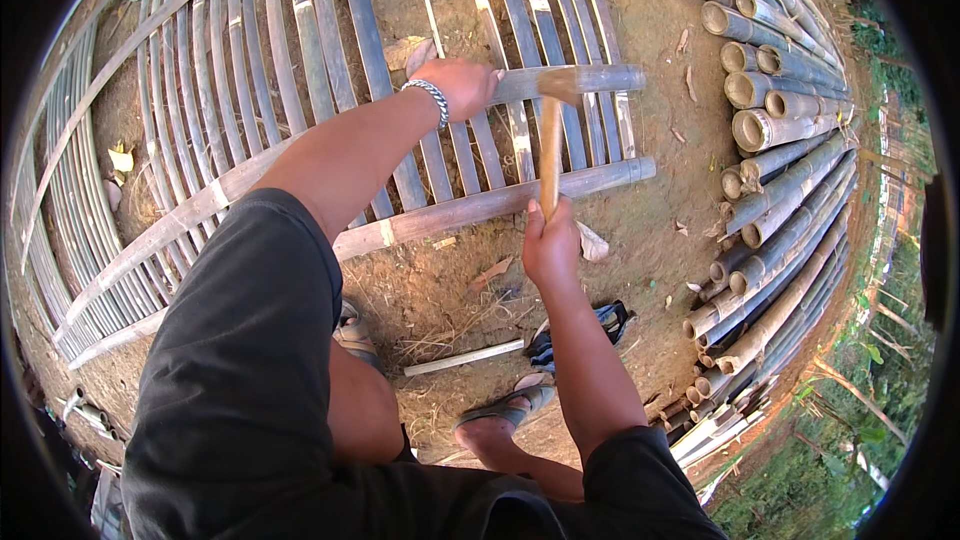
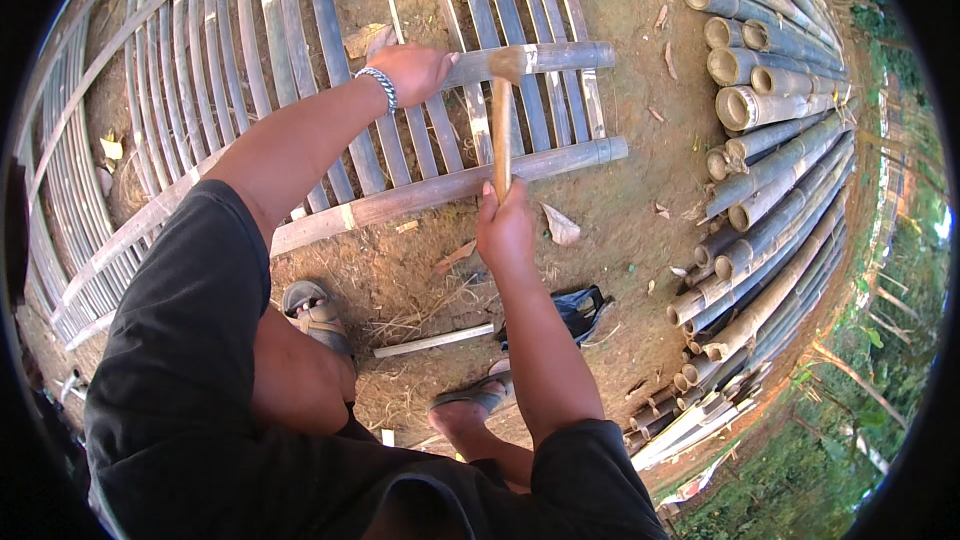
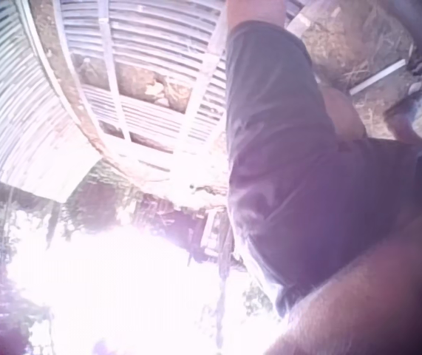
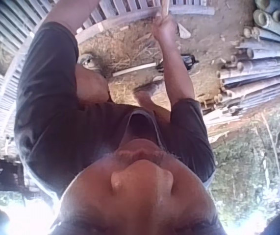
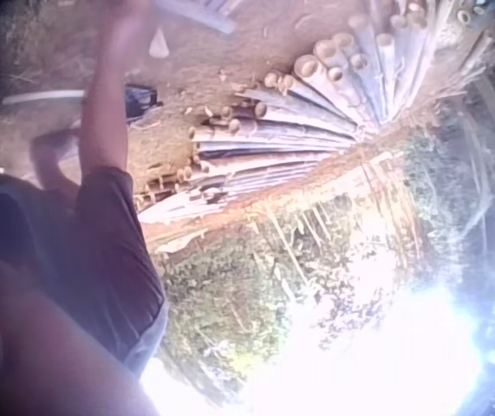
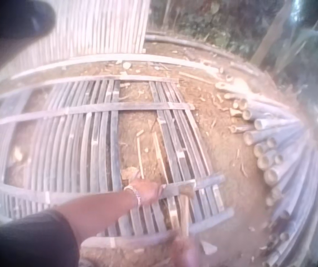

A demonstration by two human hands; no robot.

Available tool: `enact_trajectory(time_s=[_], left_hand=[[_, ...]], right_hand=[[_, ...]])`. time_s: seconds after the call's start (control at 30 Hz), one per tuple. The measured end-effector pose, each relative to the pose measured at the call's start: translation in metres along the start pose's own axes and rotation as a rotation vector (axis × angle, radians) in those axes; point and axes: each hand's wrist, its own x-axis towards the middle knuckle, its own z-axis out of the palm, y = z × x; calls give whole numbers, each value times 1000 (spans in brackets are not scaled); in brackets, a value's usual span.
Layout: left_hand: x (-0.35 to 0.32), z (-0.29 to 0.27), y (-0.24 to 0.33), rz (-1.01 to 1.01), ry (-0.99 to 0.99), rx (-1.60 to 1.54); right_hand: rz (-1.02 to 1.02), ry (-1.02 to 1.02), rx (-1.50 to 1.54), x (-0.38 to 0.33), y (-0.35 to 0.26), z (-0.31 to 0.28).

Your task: The person constructs a bamboo frame by hammering small bamboo strips onto larger bamboo rails with a mallet and then using a hatchet to shape and trim the bamboo pieces.

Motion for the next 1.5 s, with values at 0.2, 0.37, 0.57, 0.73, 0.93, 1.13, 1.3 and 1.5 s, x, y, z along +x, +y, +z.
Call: enact_trajectory(time_s=[0.2,0.37,0.57,0.73,0.93,1.13,1.3,1.5], left_hand=[[-3,-6,6,-1,-12,-15],[2,0,1,17,-23,-40],[52,1,-29,35,-175,-200],[57,0,-16,-41,-164,-249],[61,-3,3,-47,-174,-148],[53,-25,11,52,-206,-183],[46,-34,22,60,-216,-228],[45,-33,30,42,-148,-126]], right_hand=[[30,-91,-103,4,11,12],[13,58,105,-14,20,1],[349,251,207,-94,106,2],[570,325,3,-147,160,8],[609,349,-24,-165,216,40],[572,295,-185,-148,150,21],[335,320,-96,-147,156,32],[250,190,39,-153,132,36]])
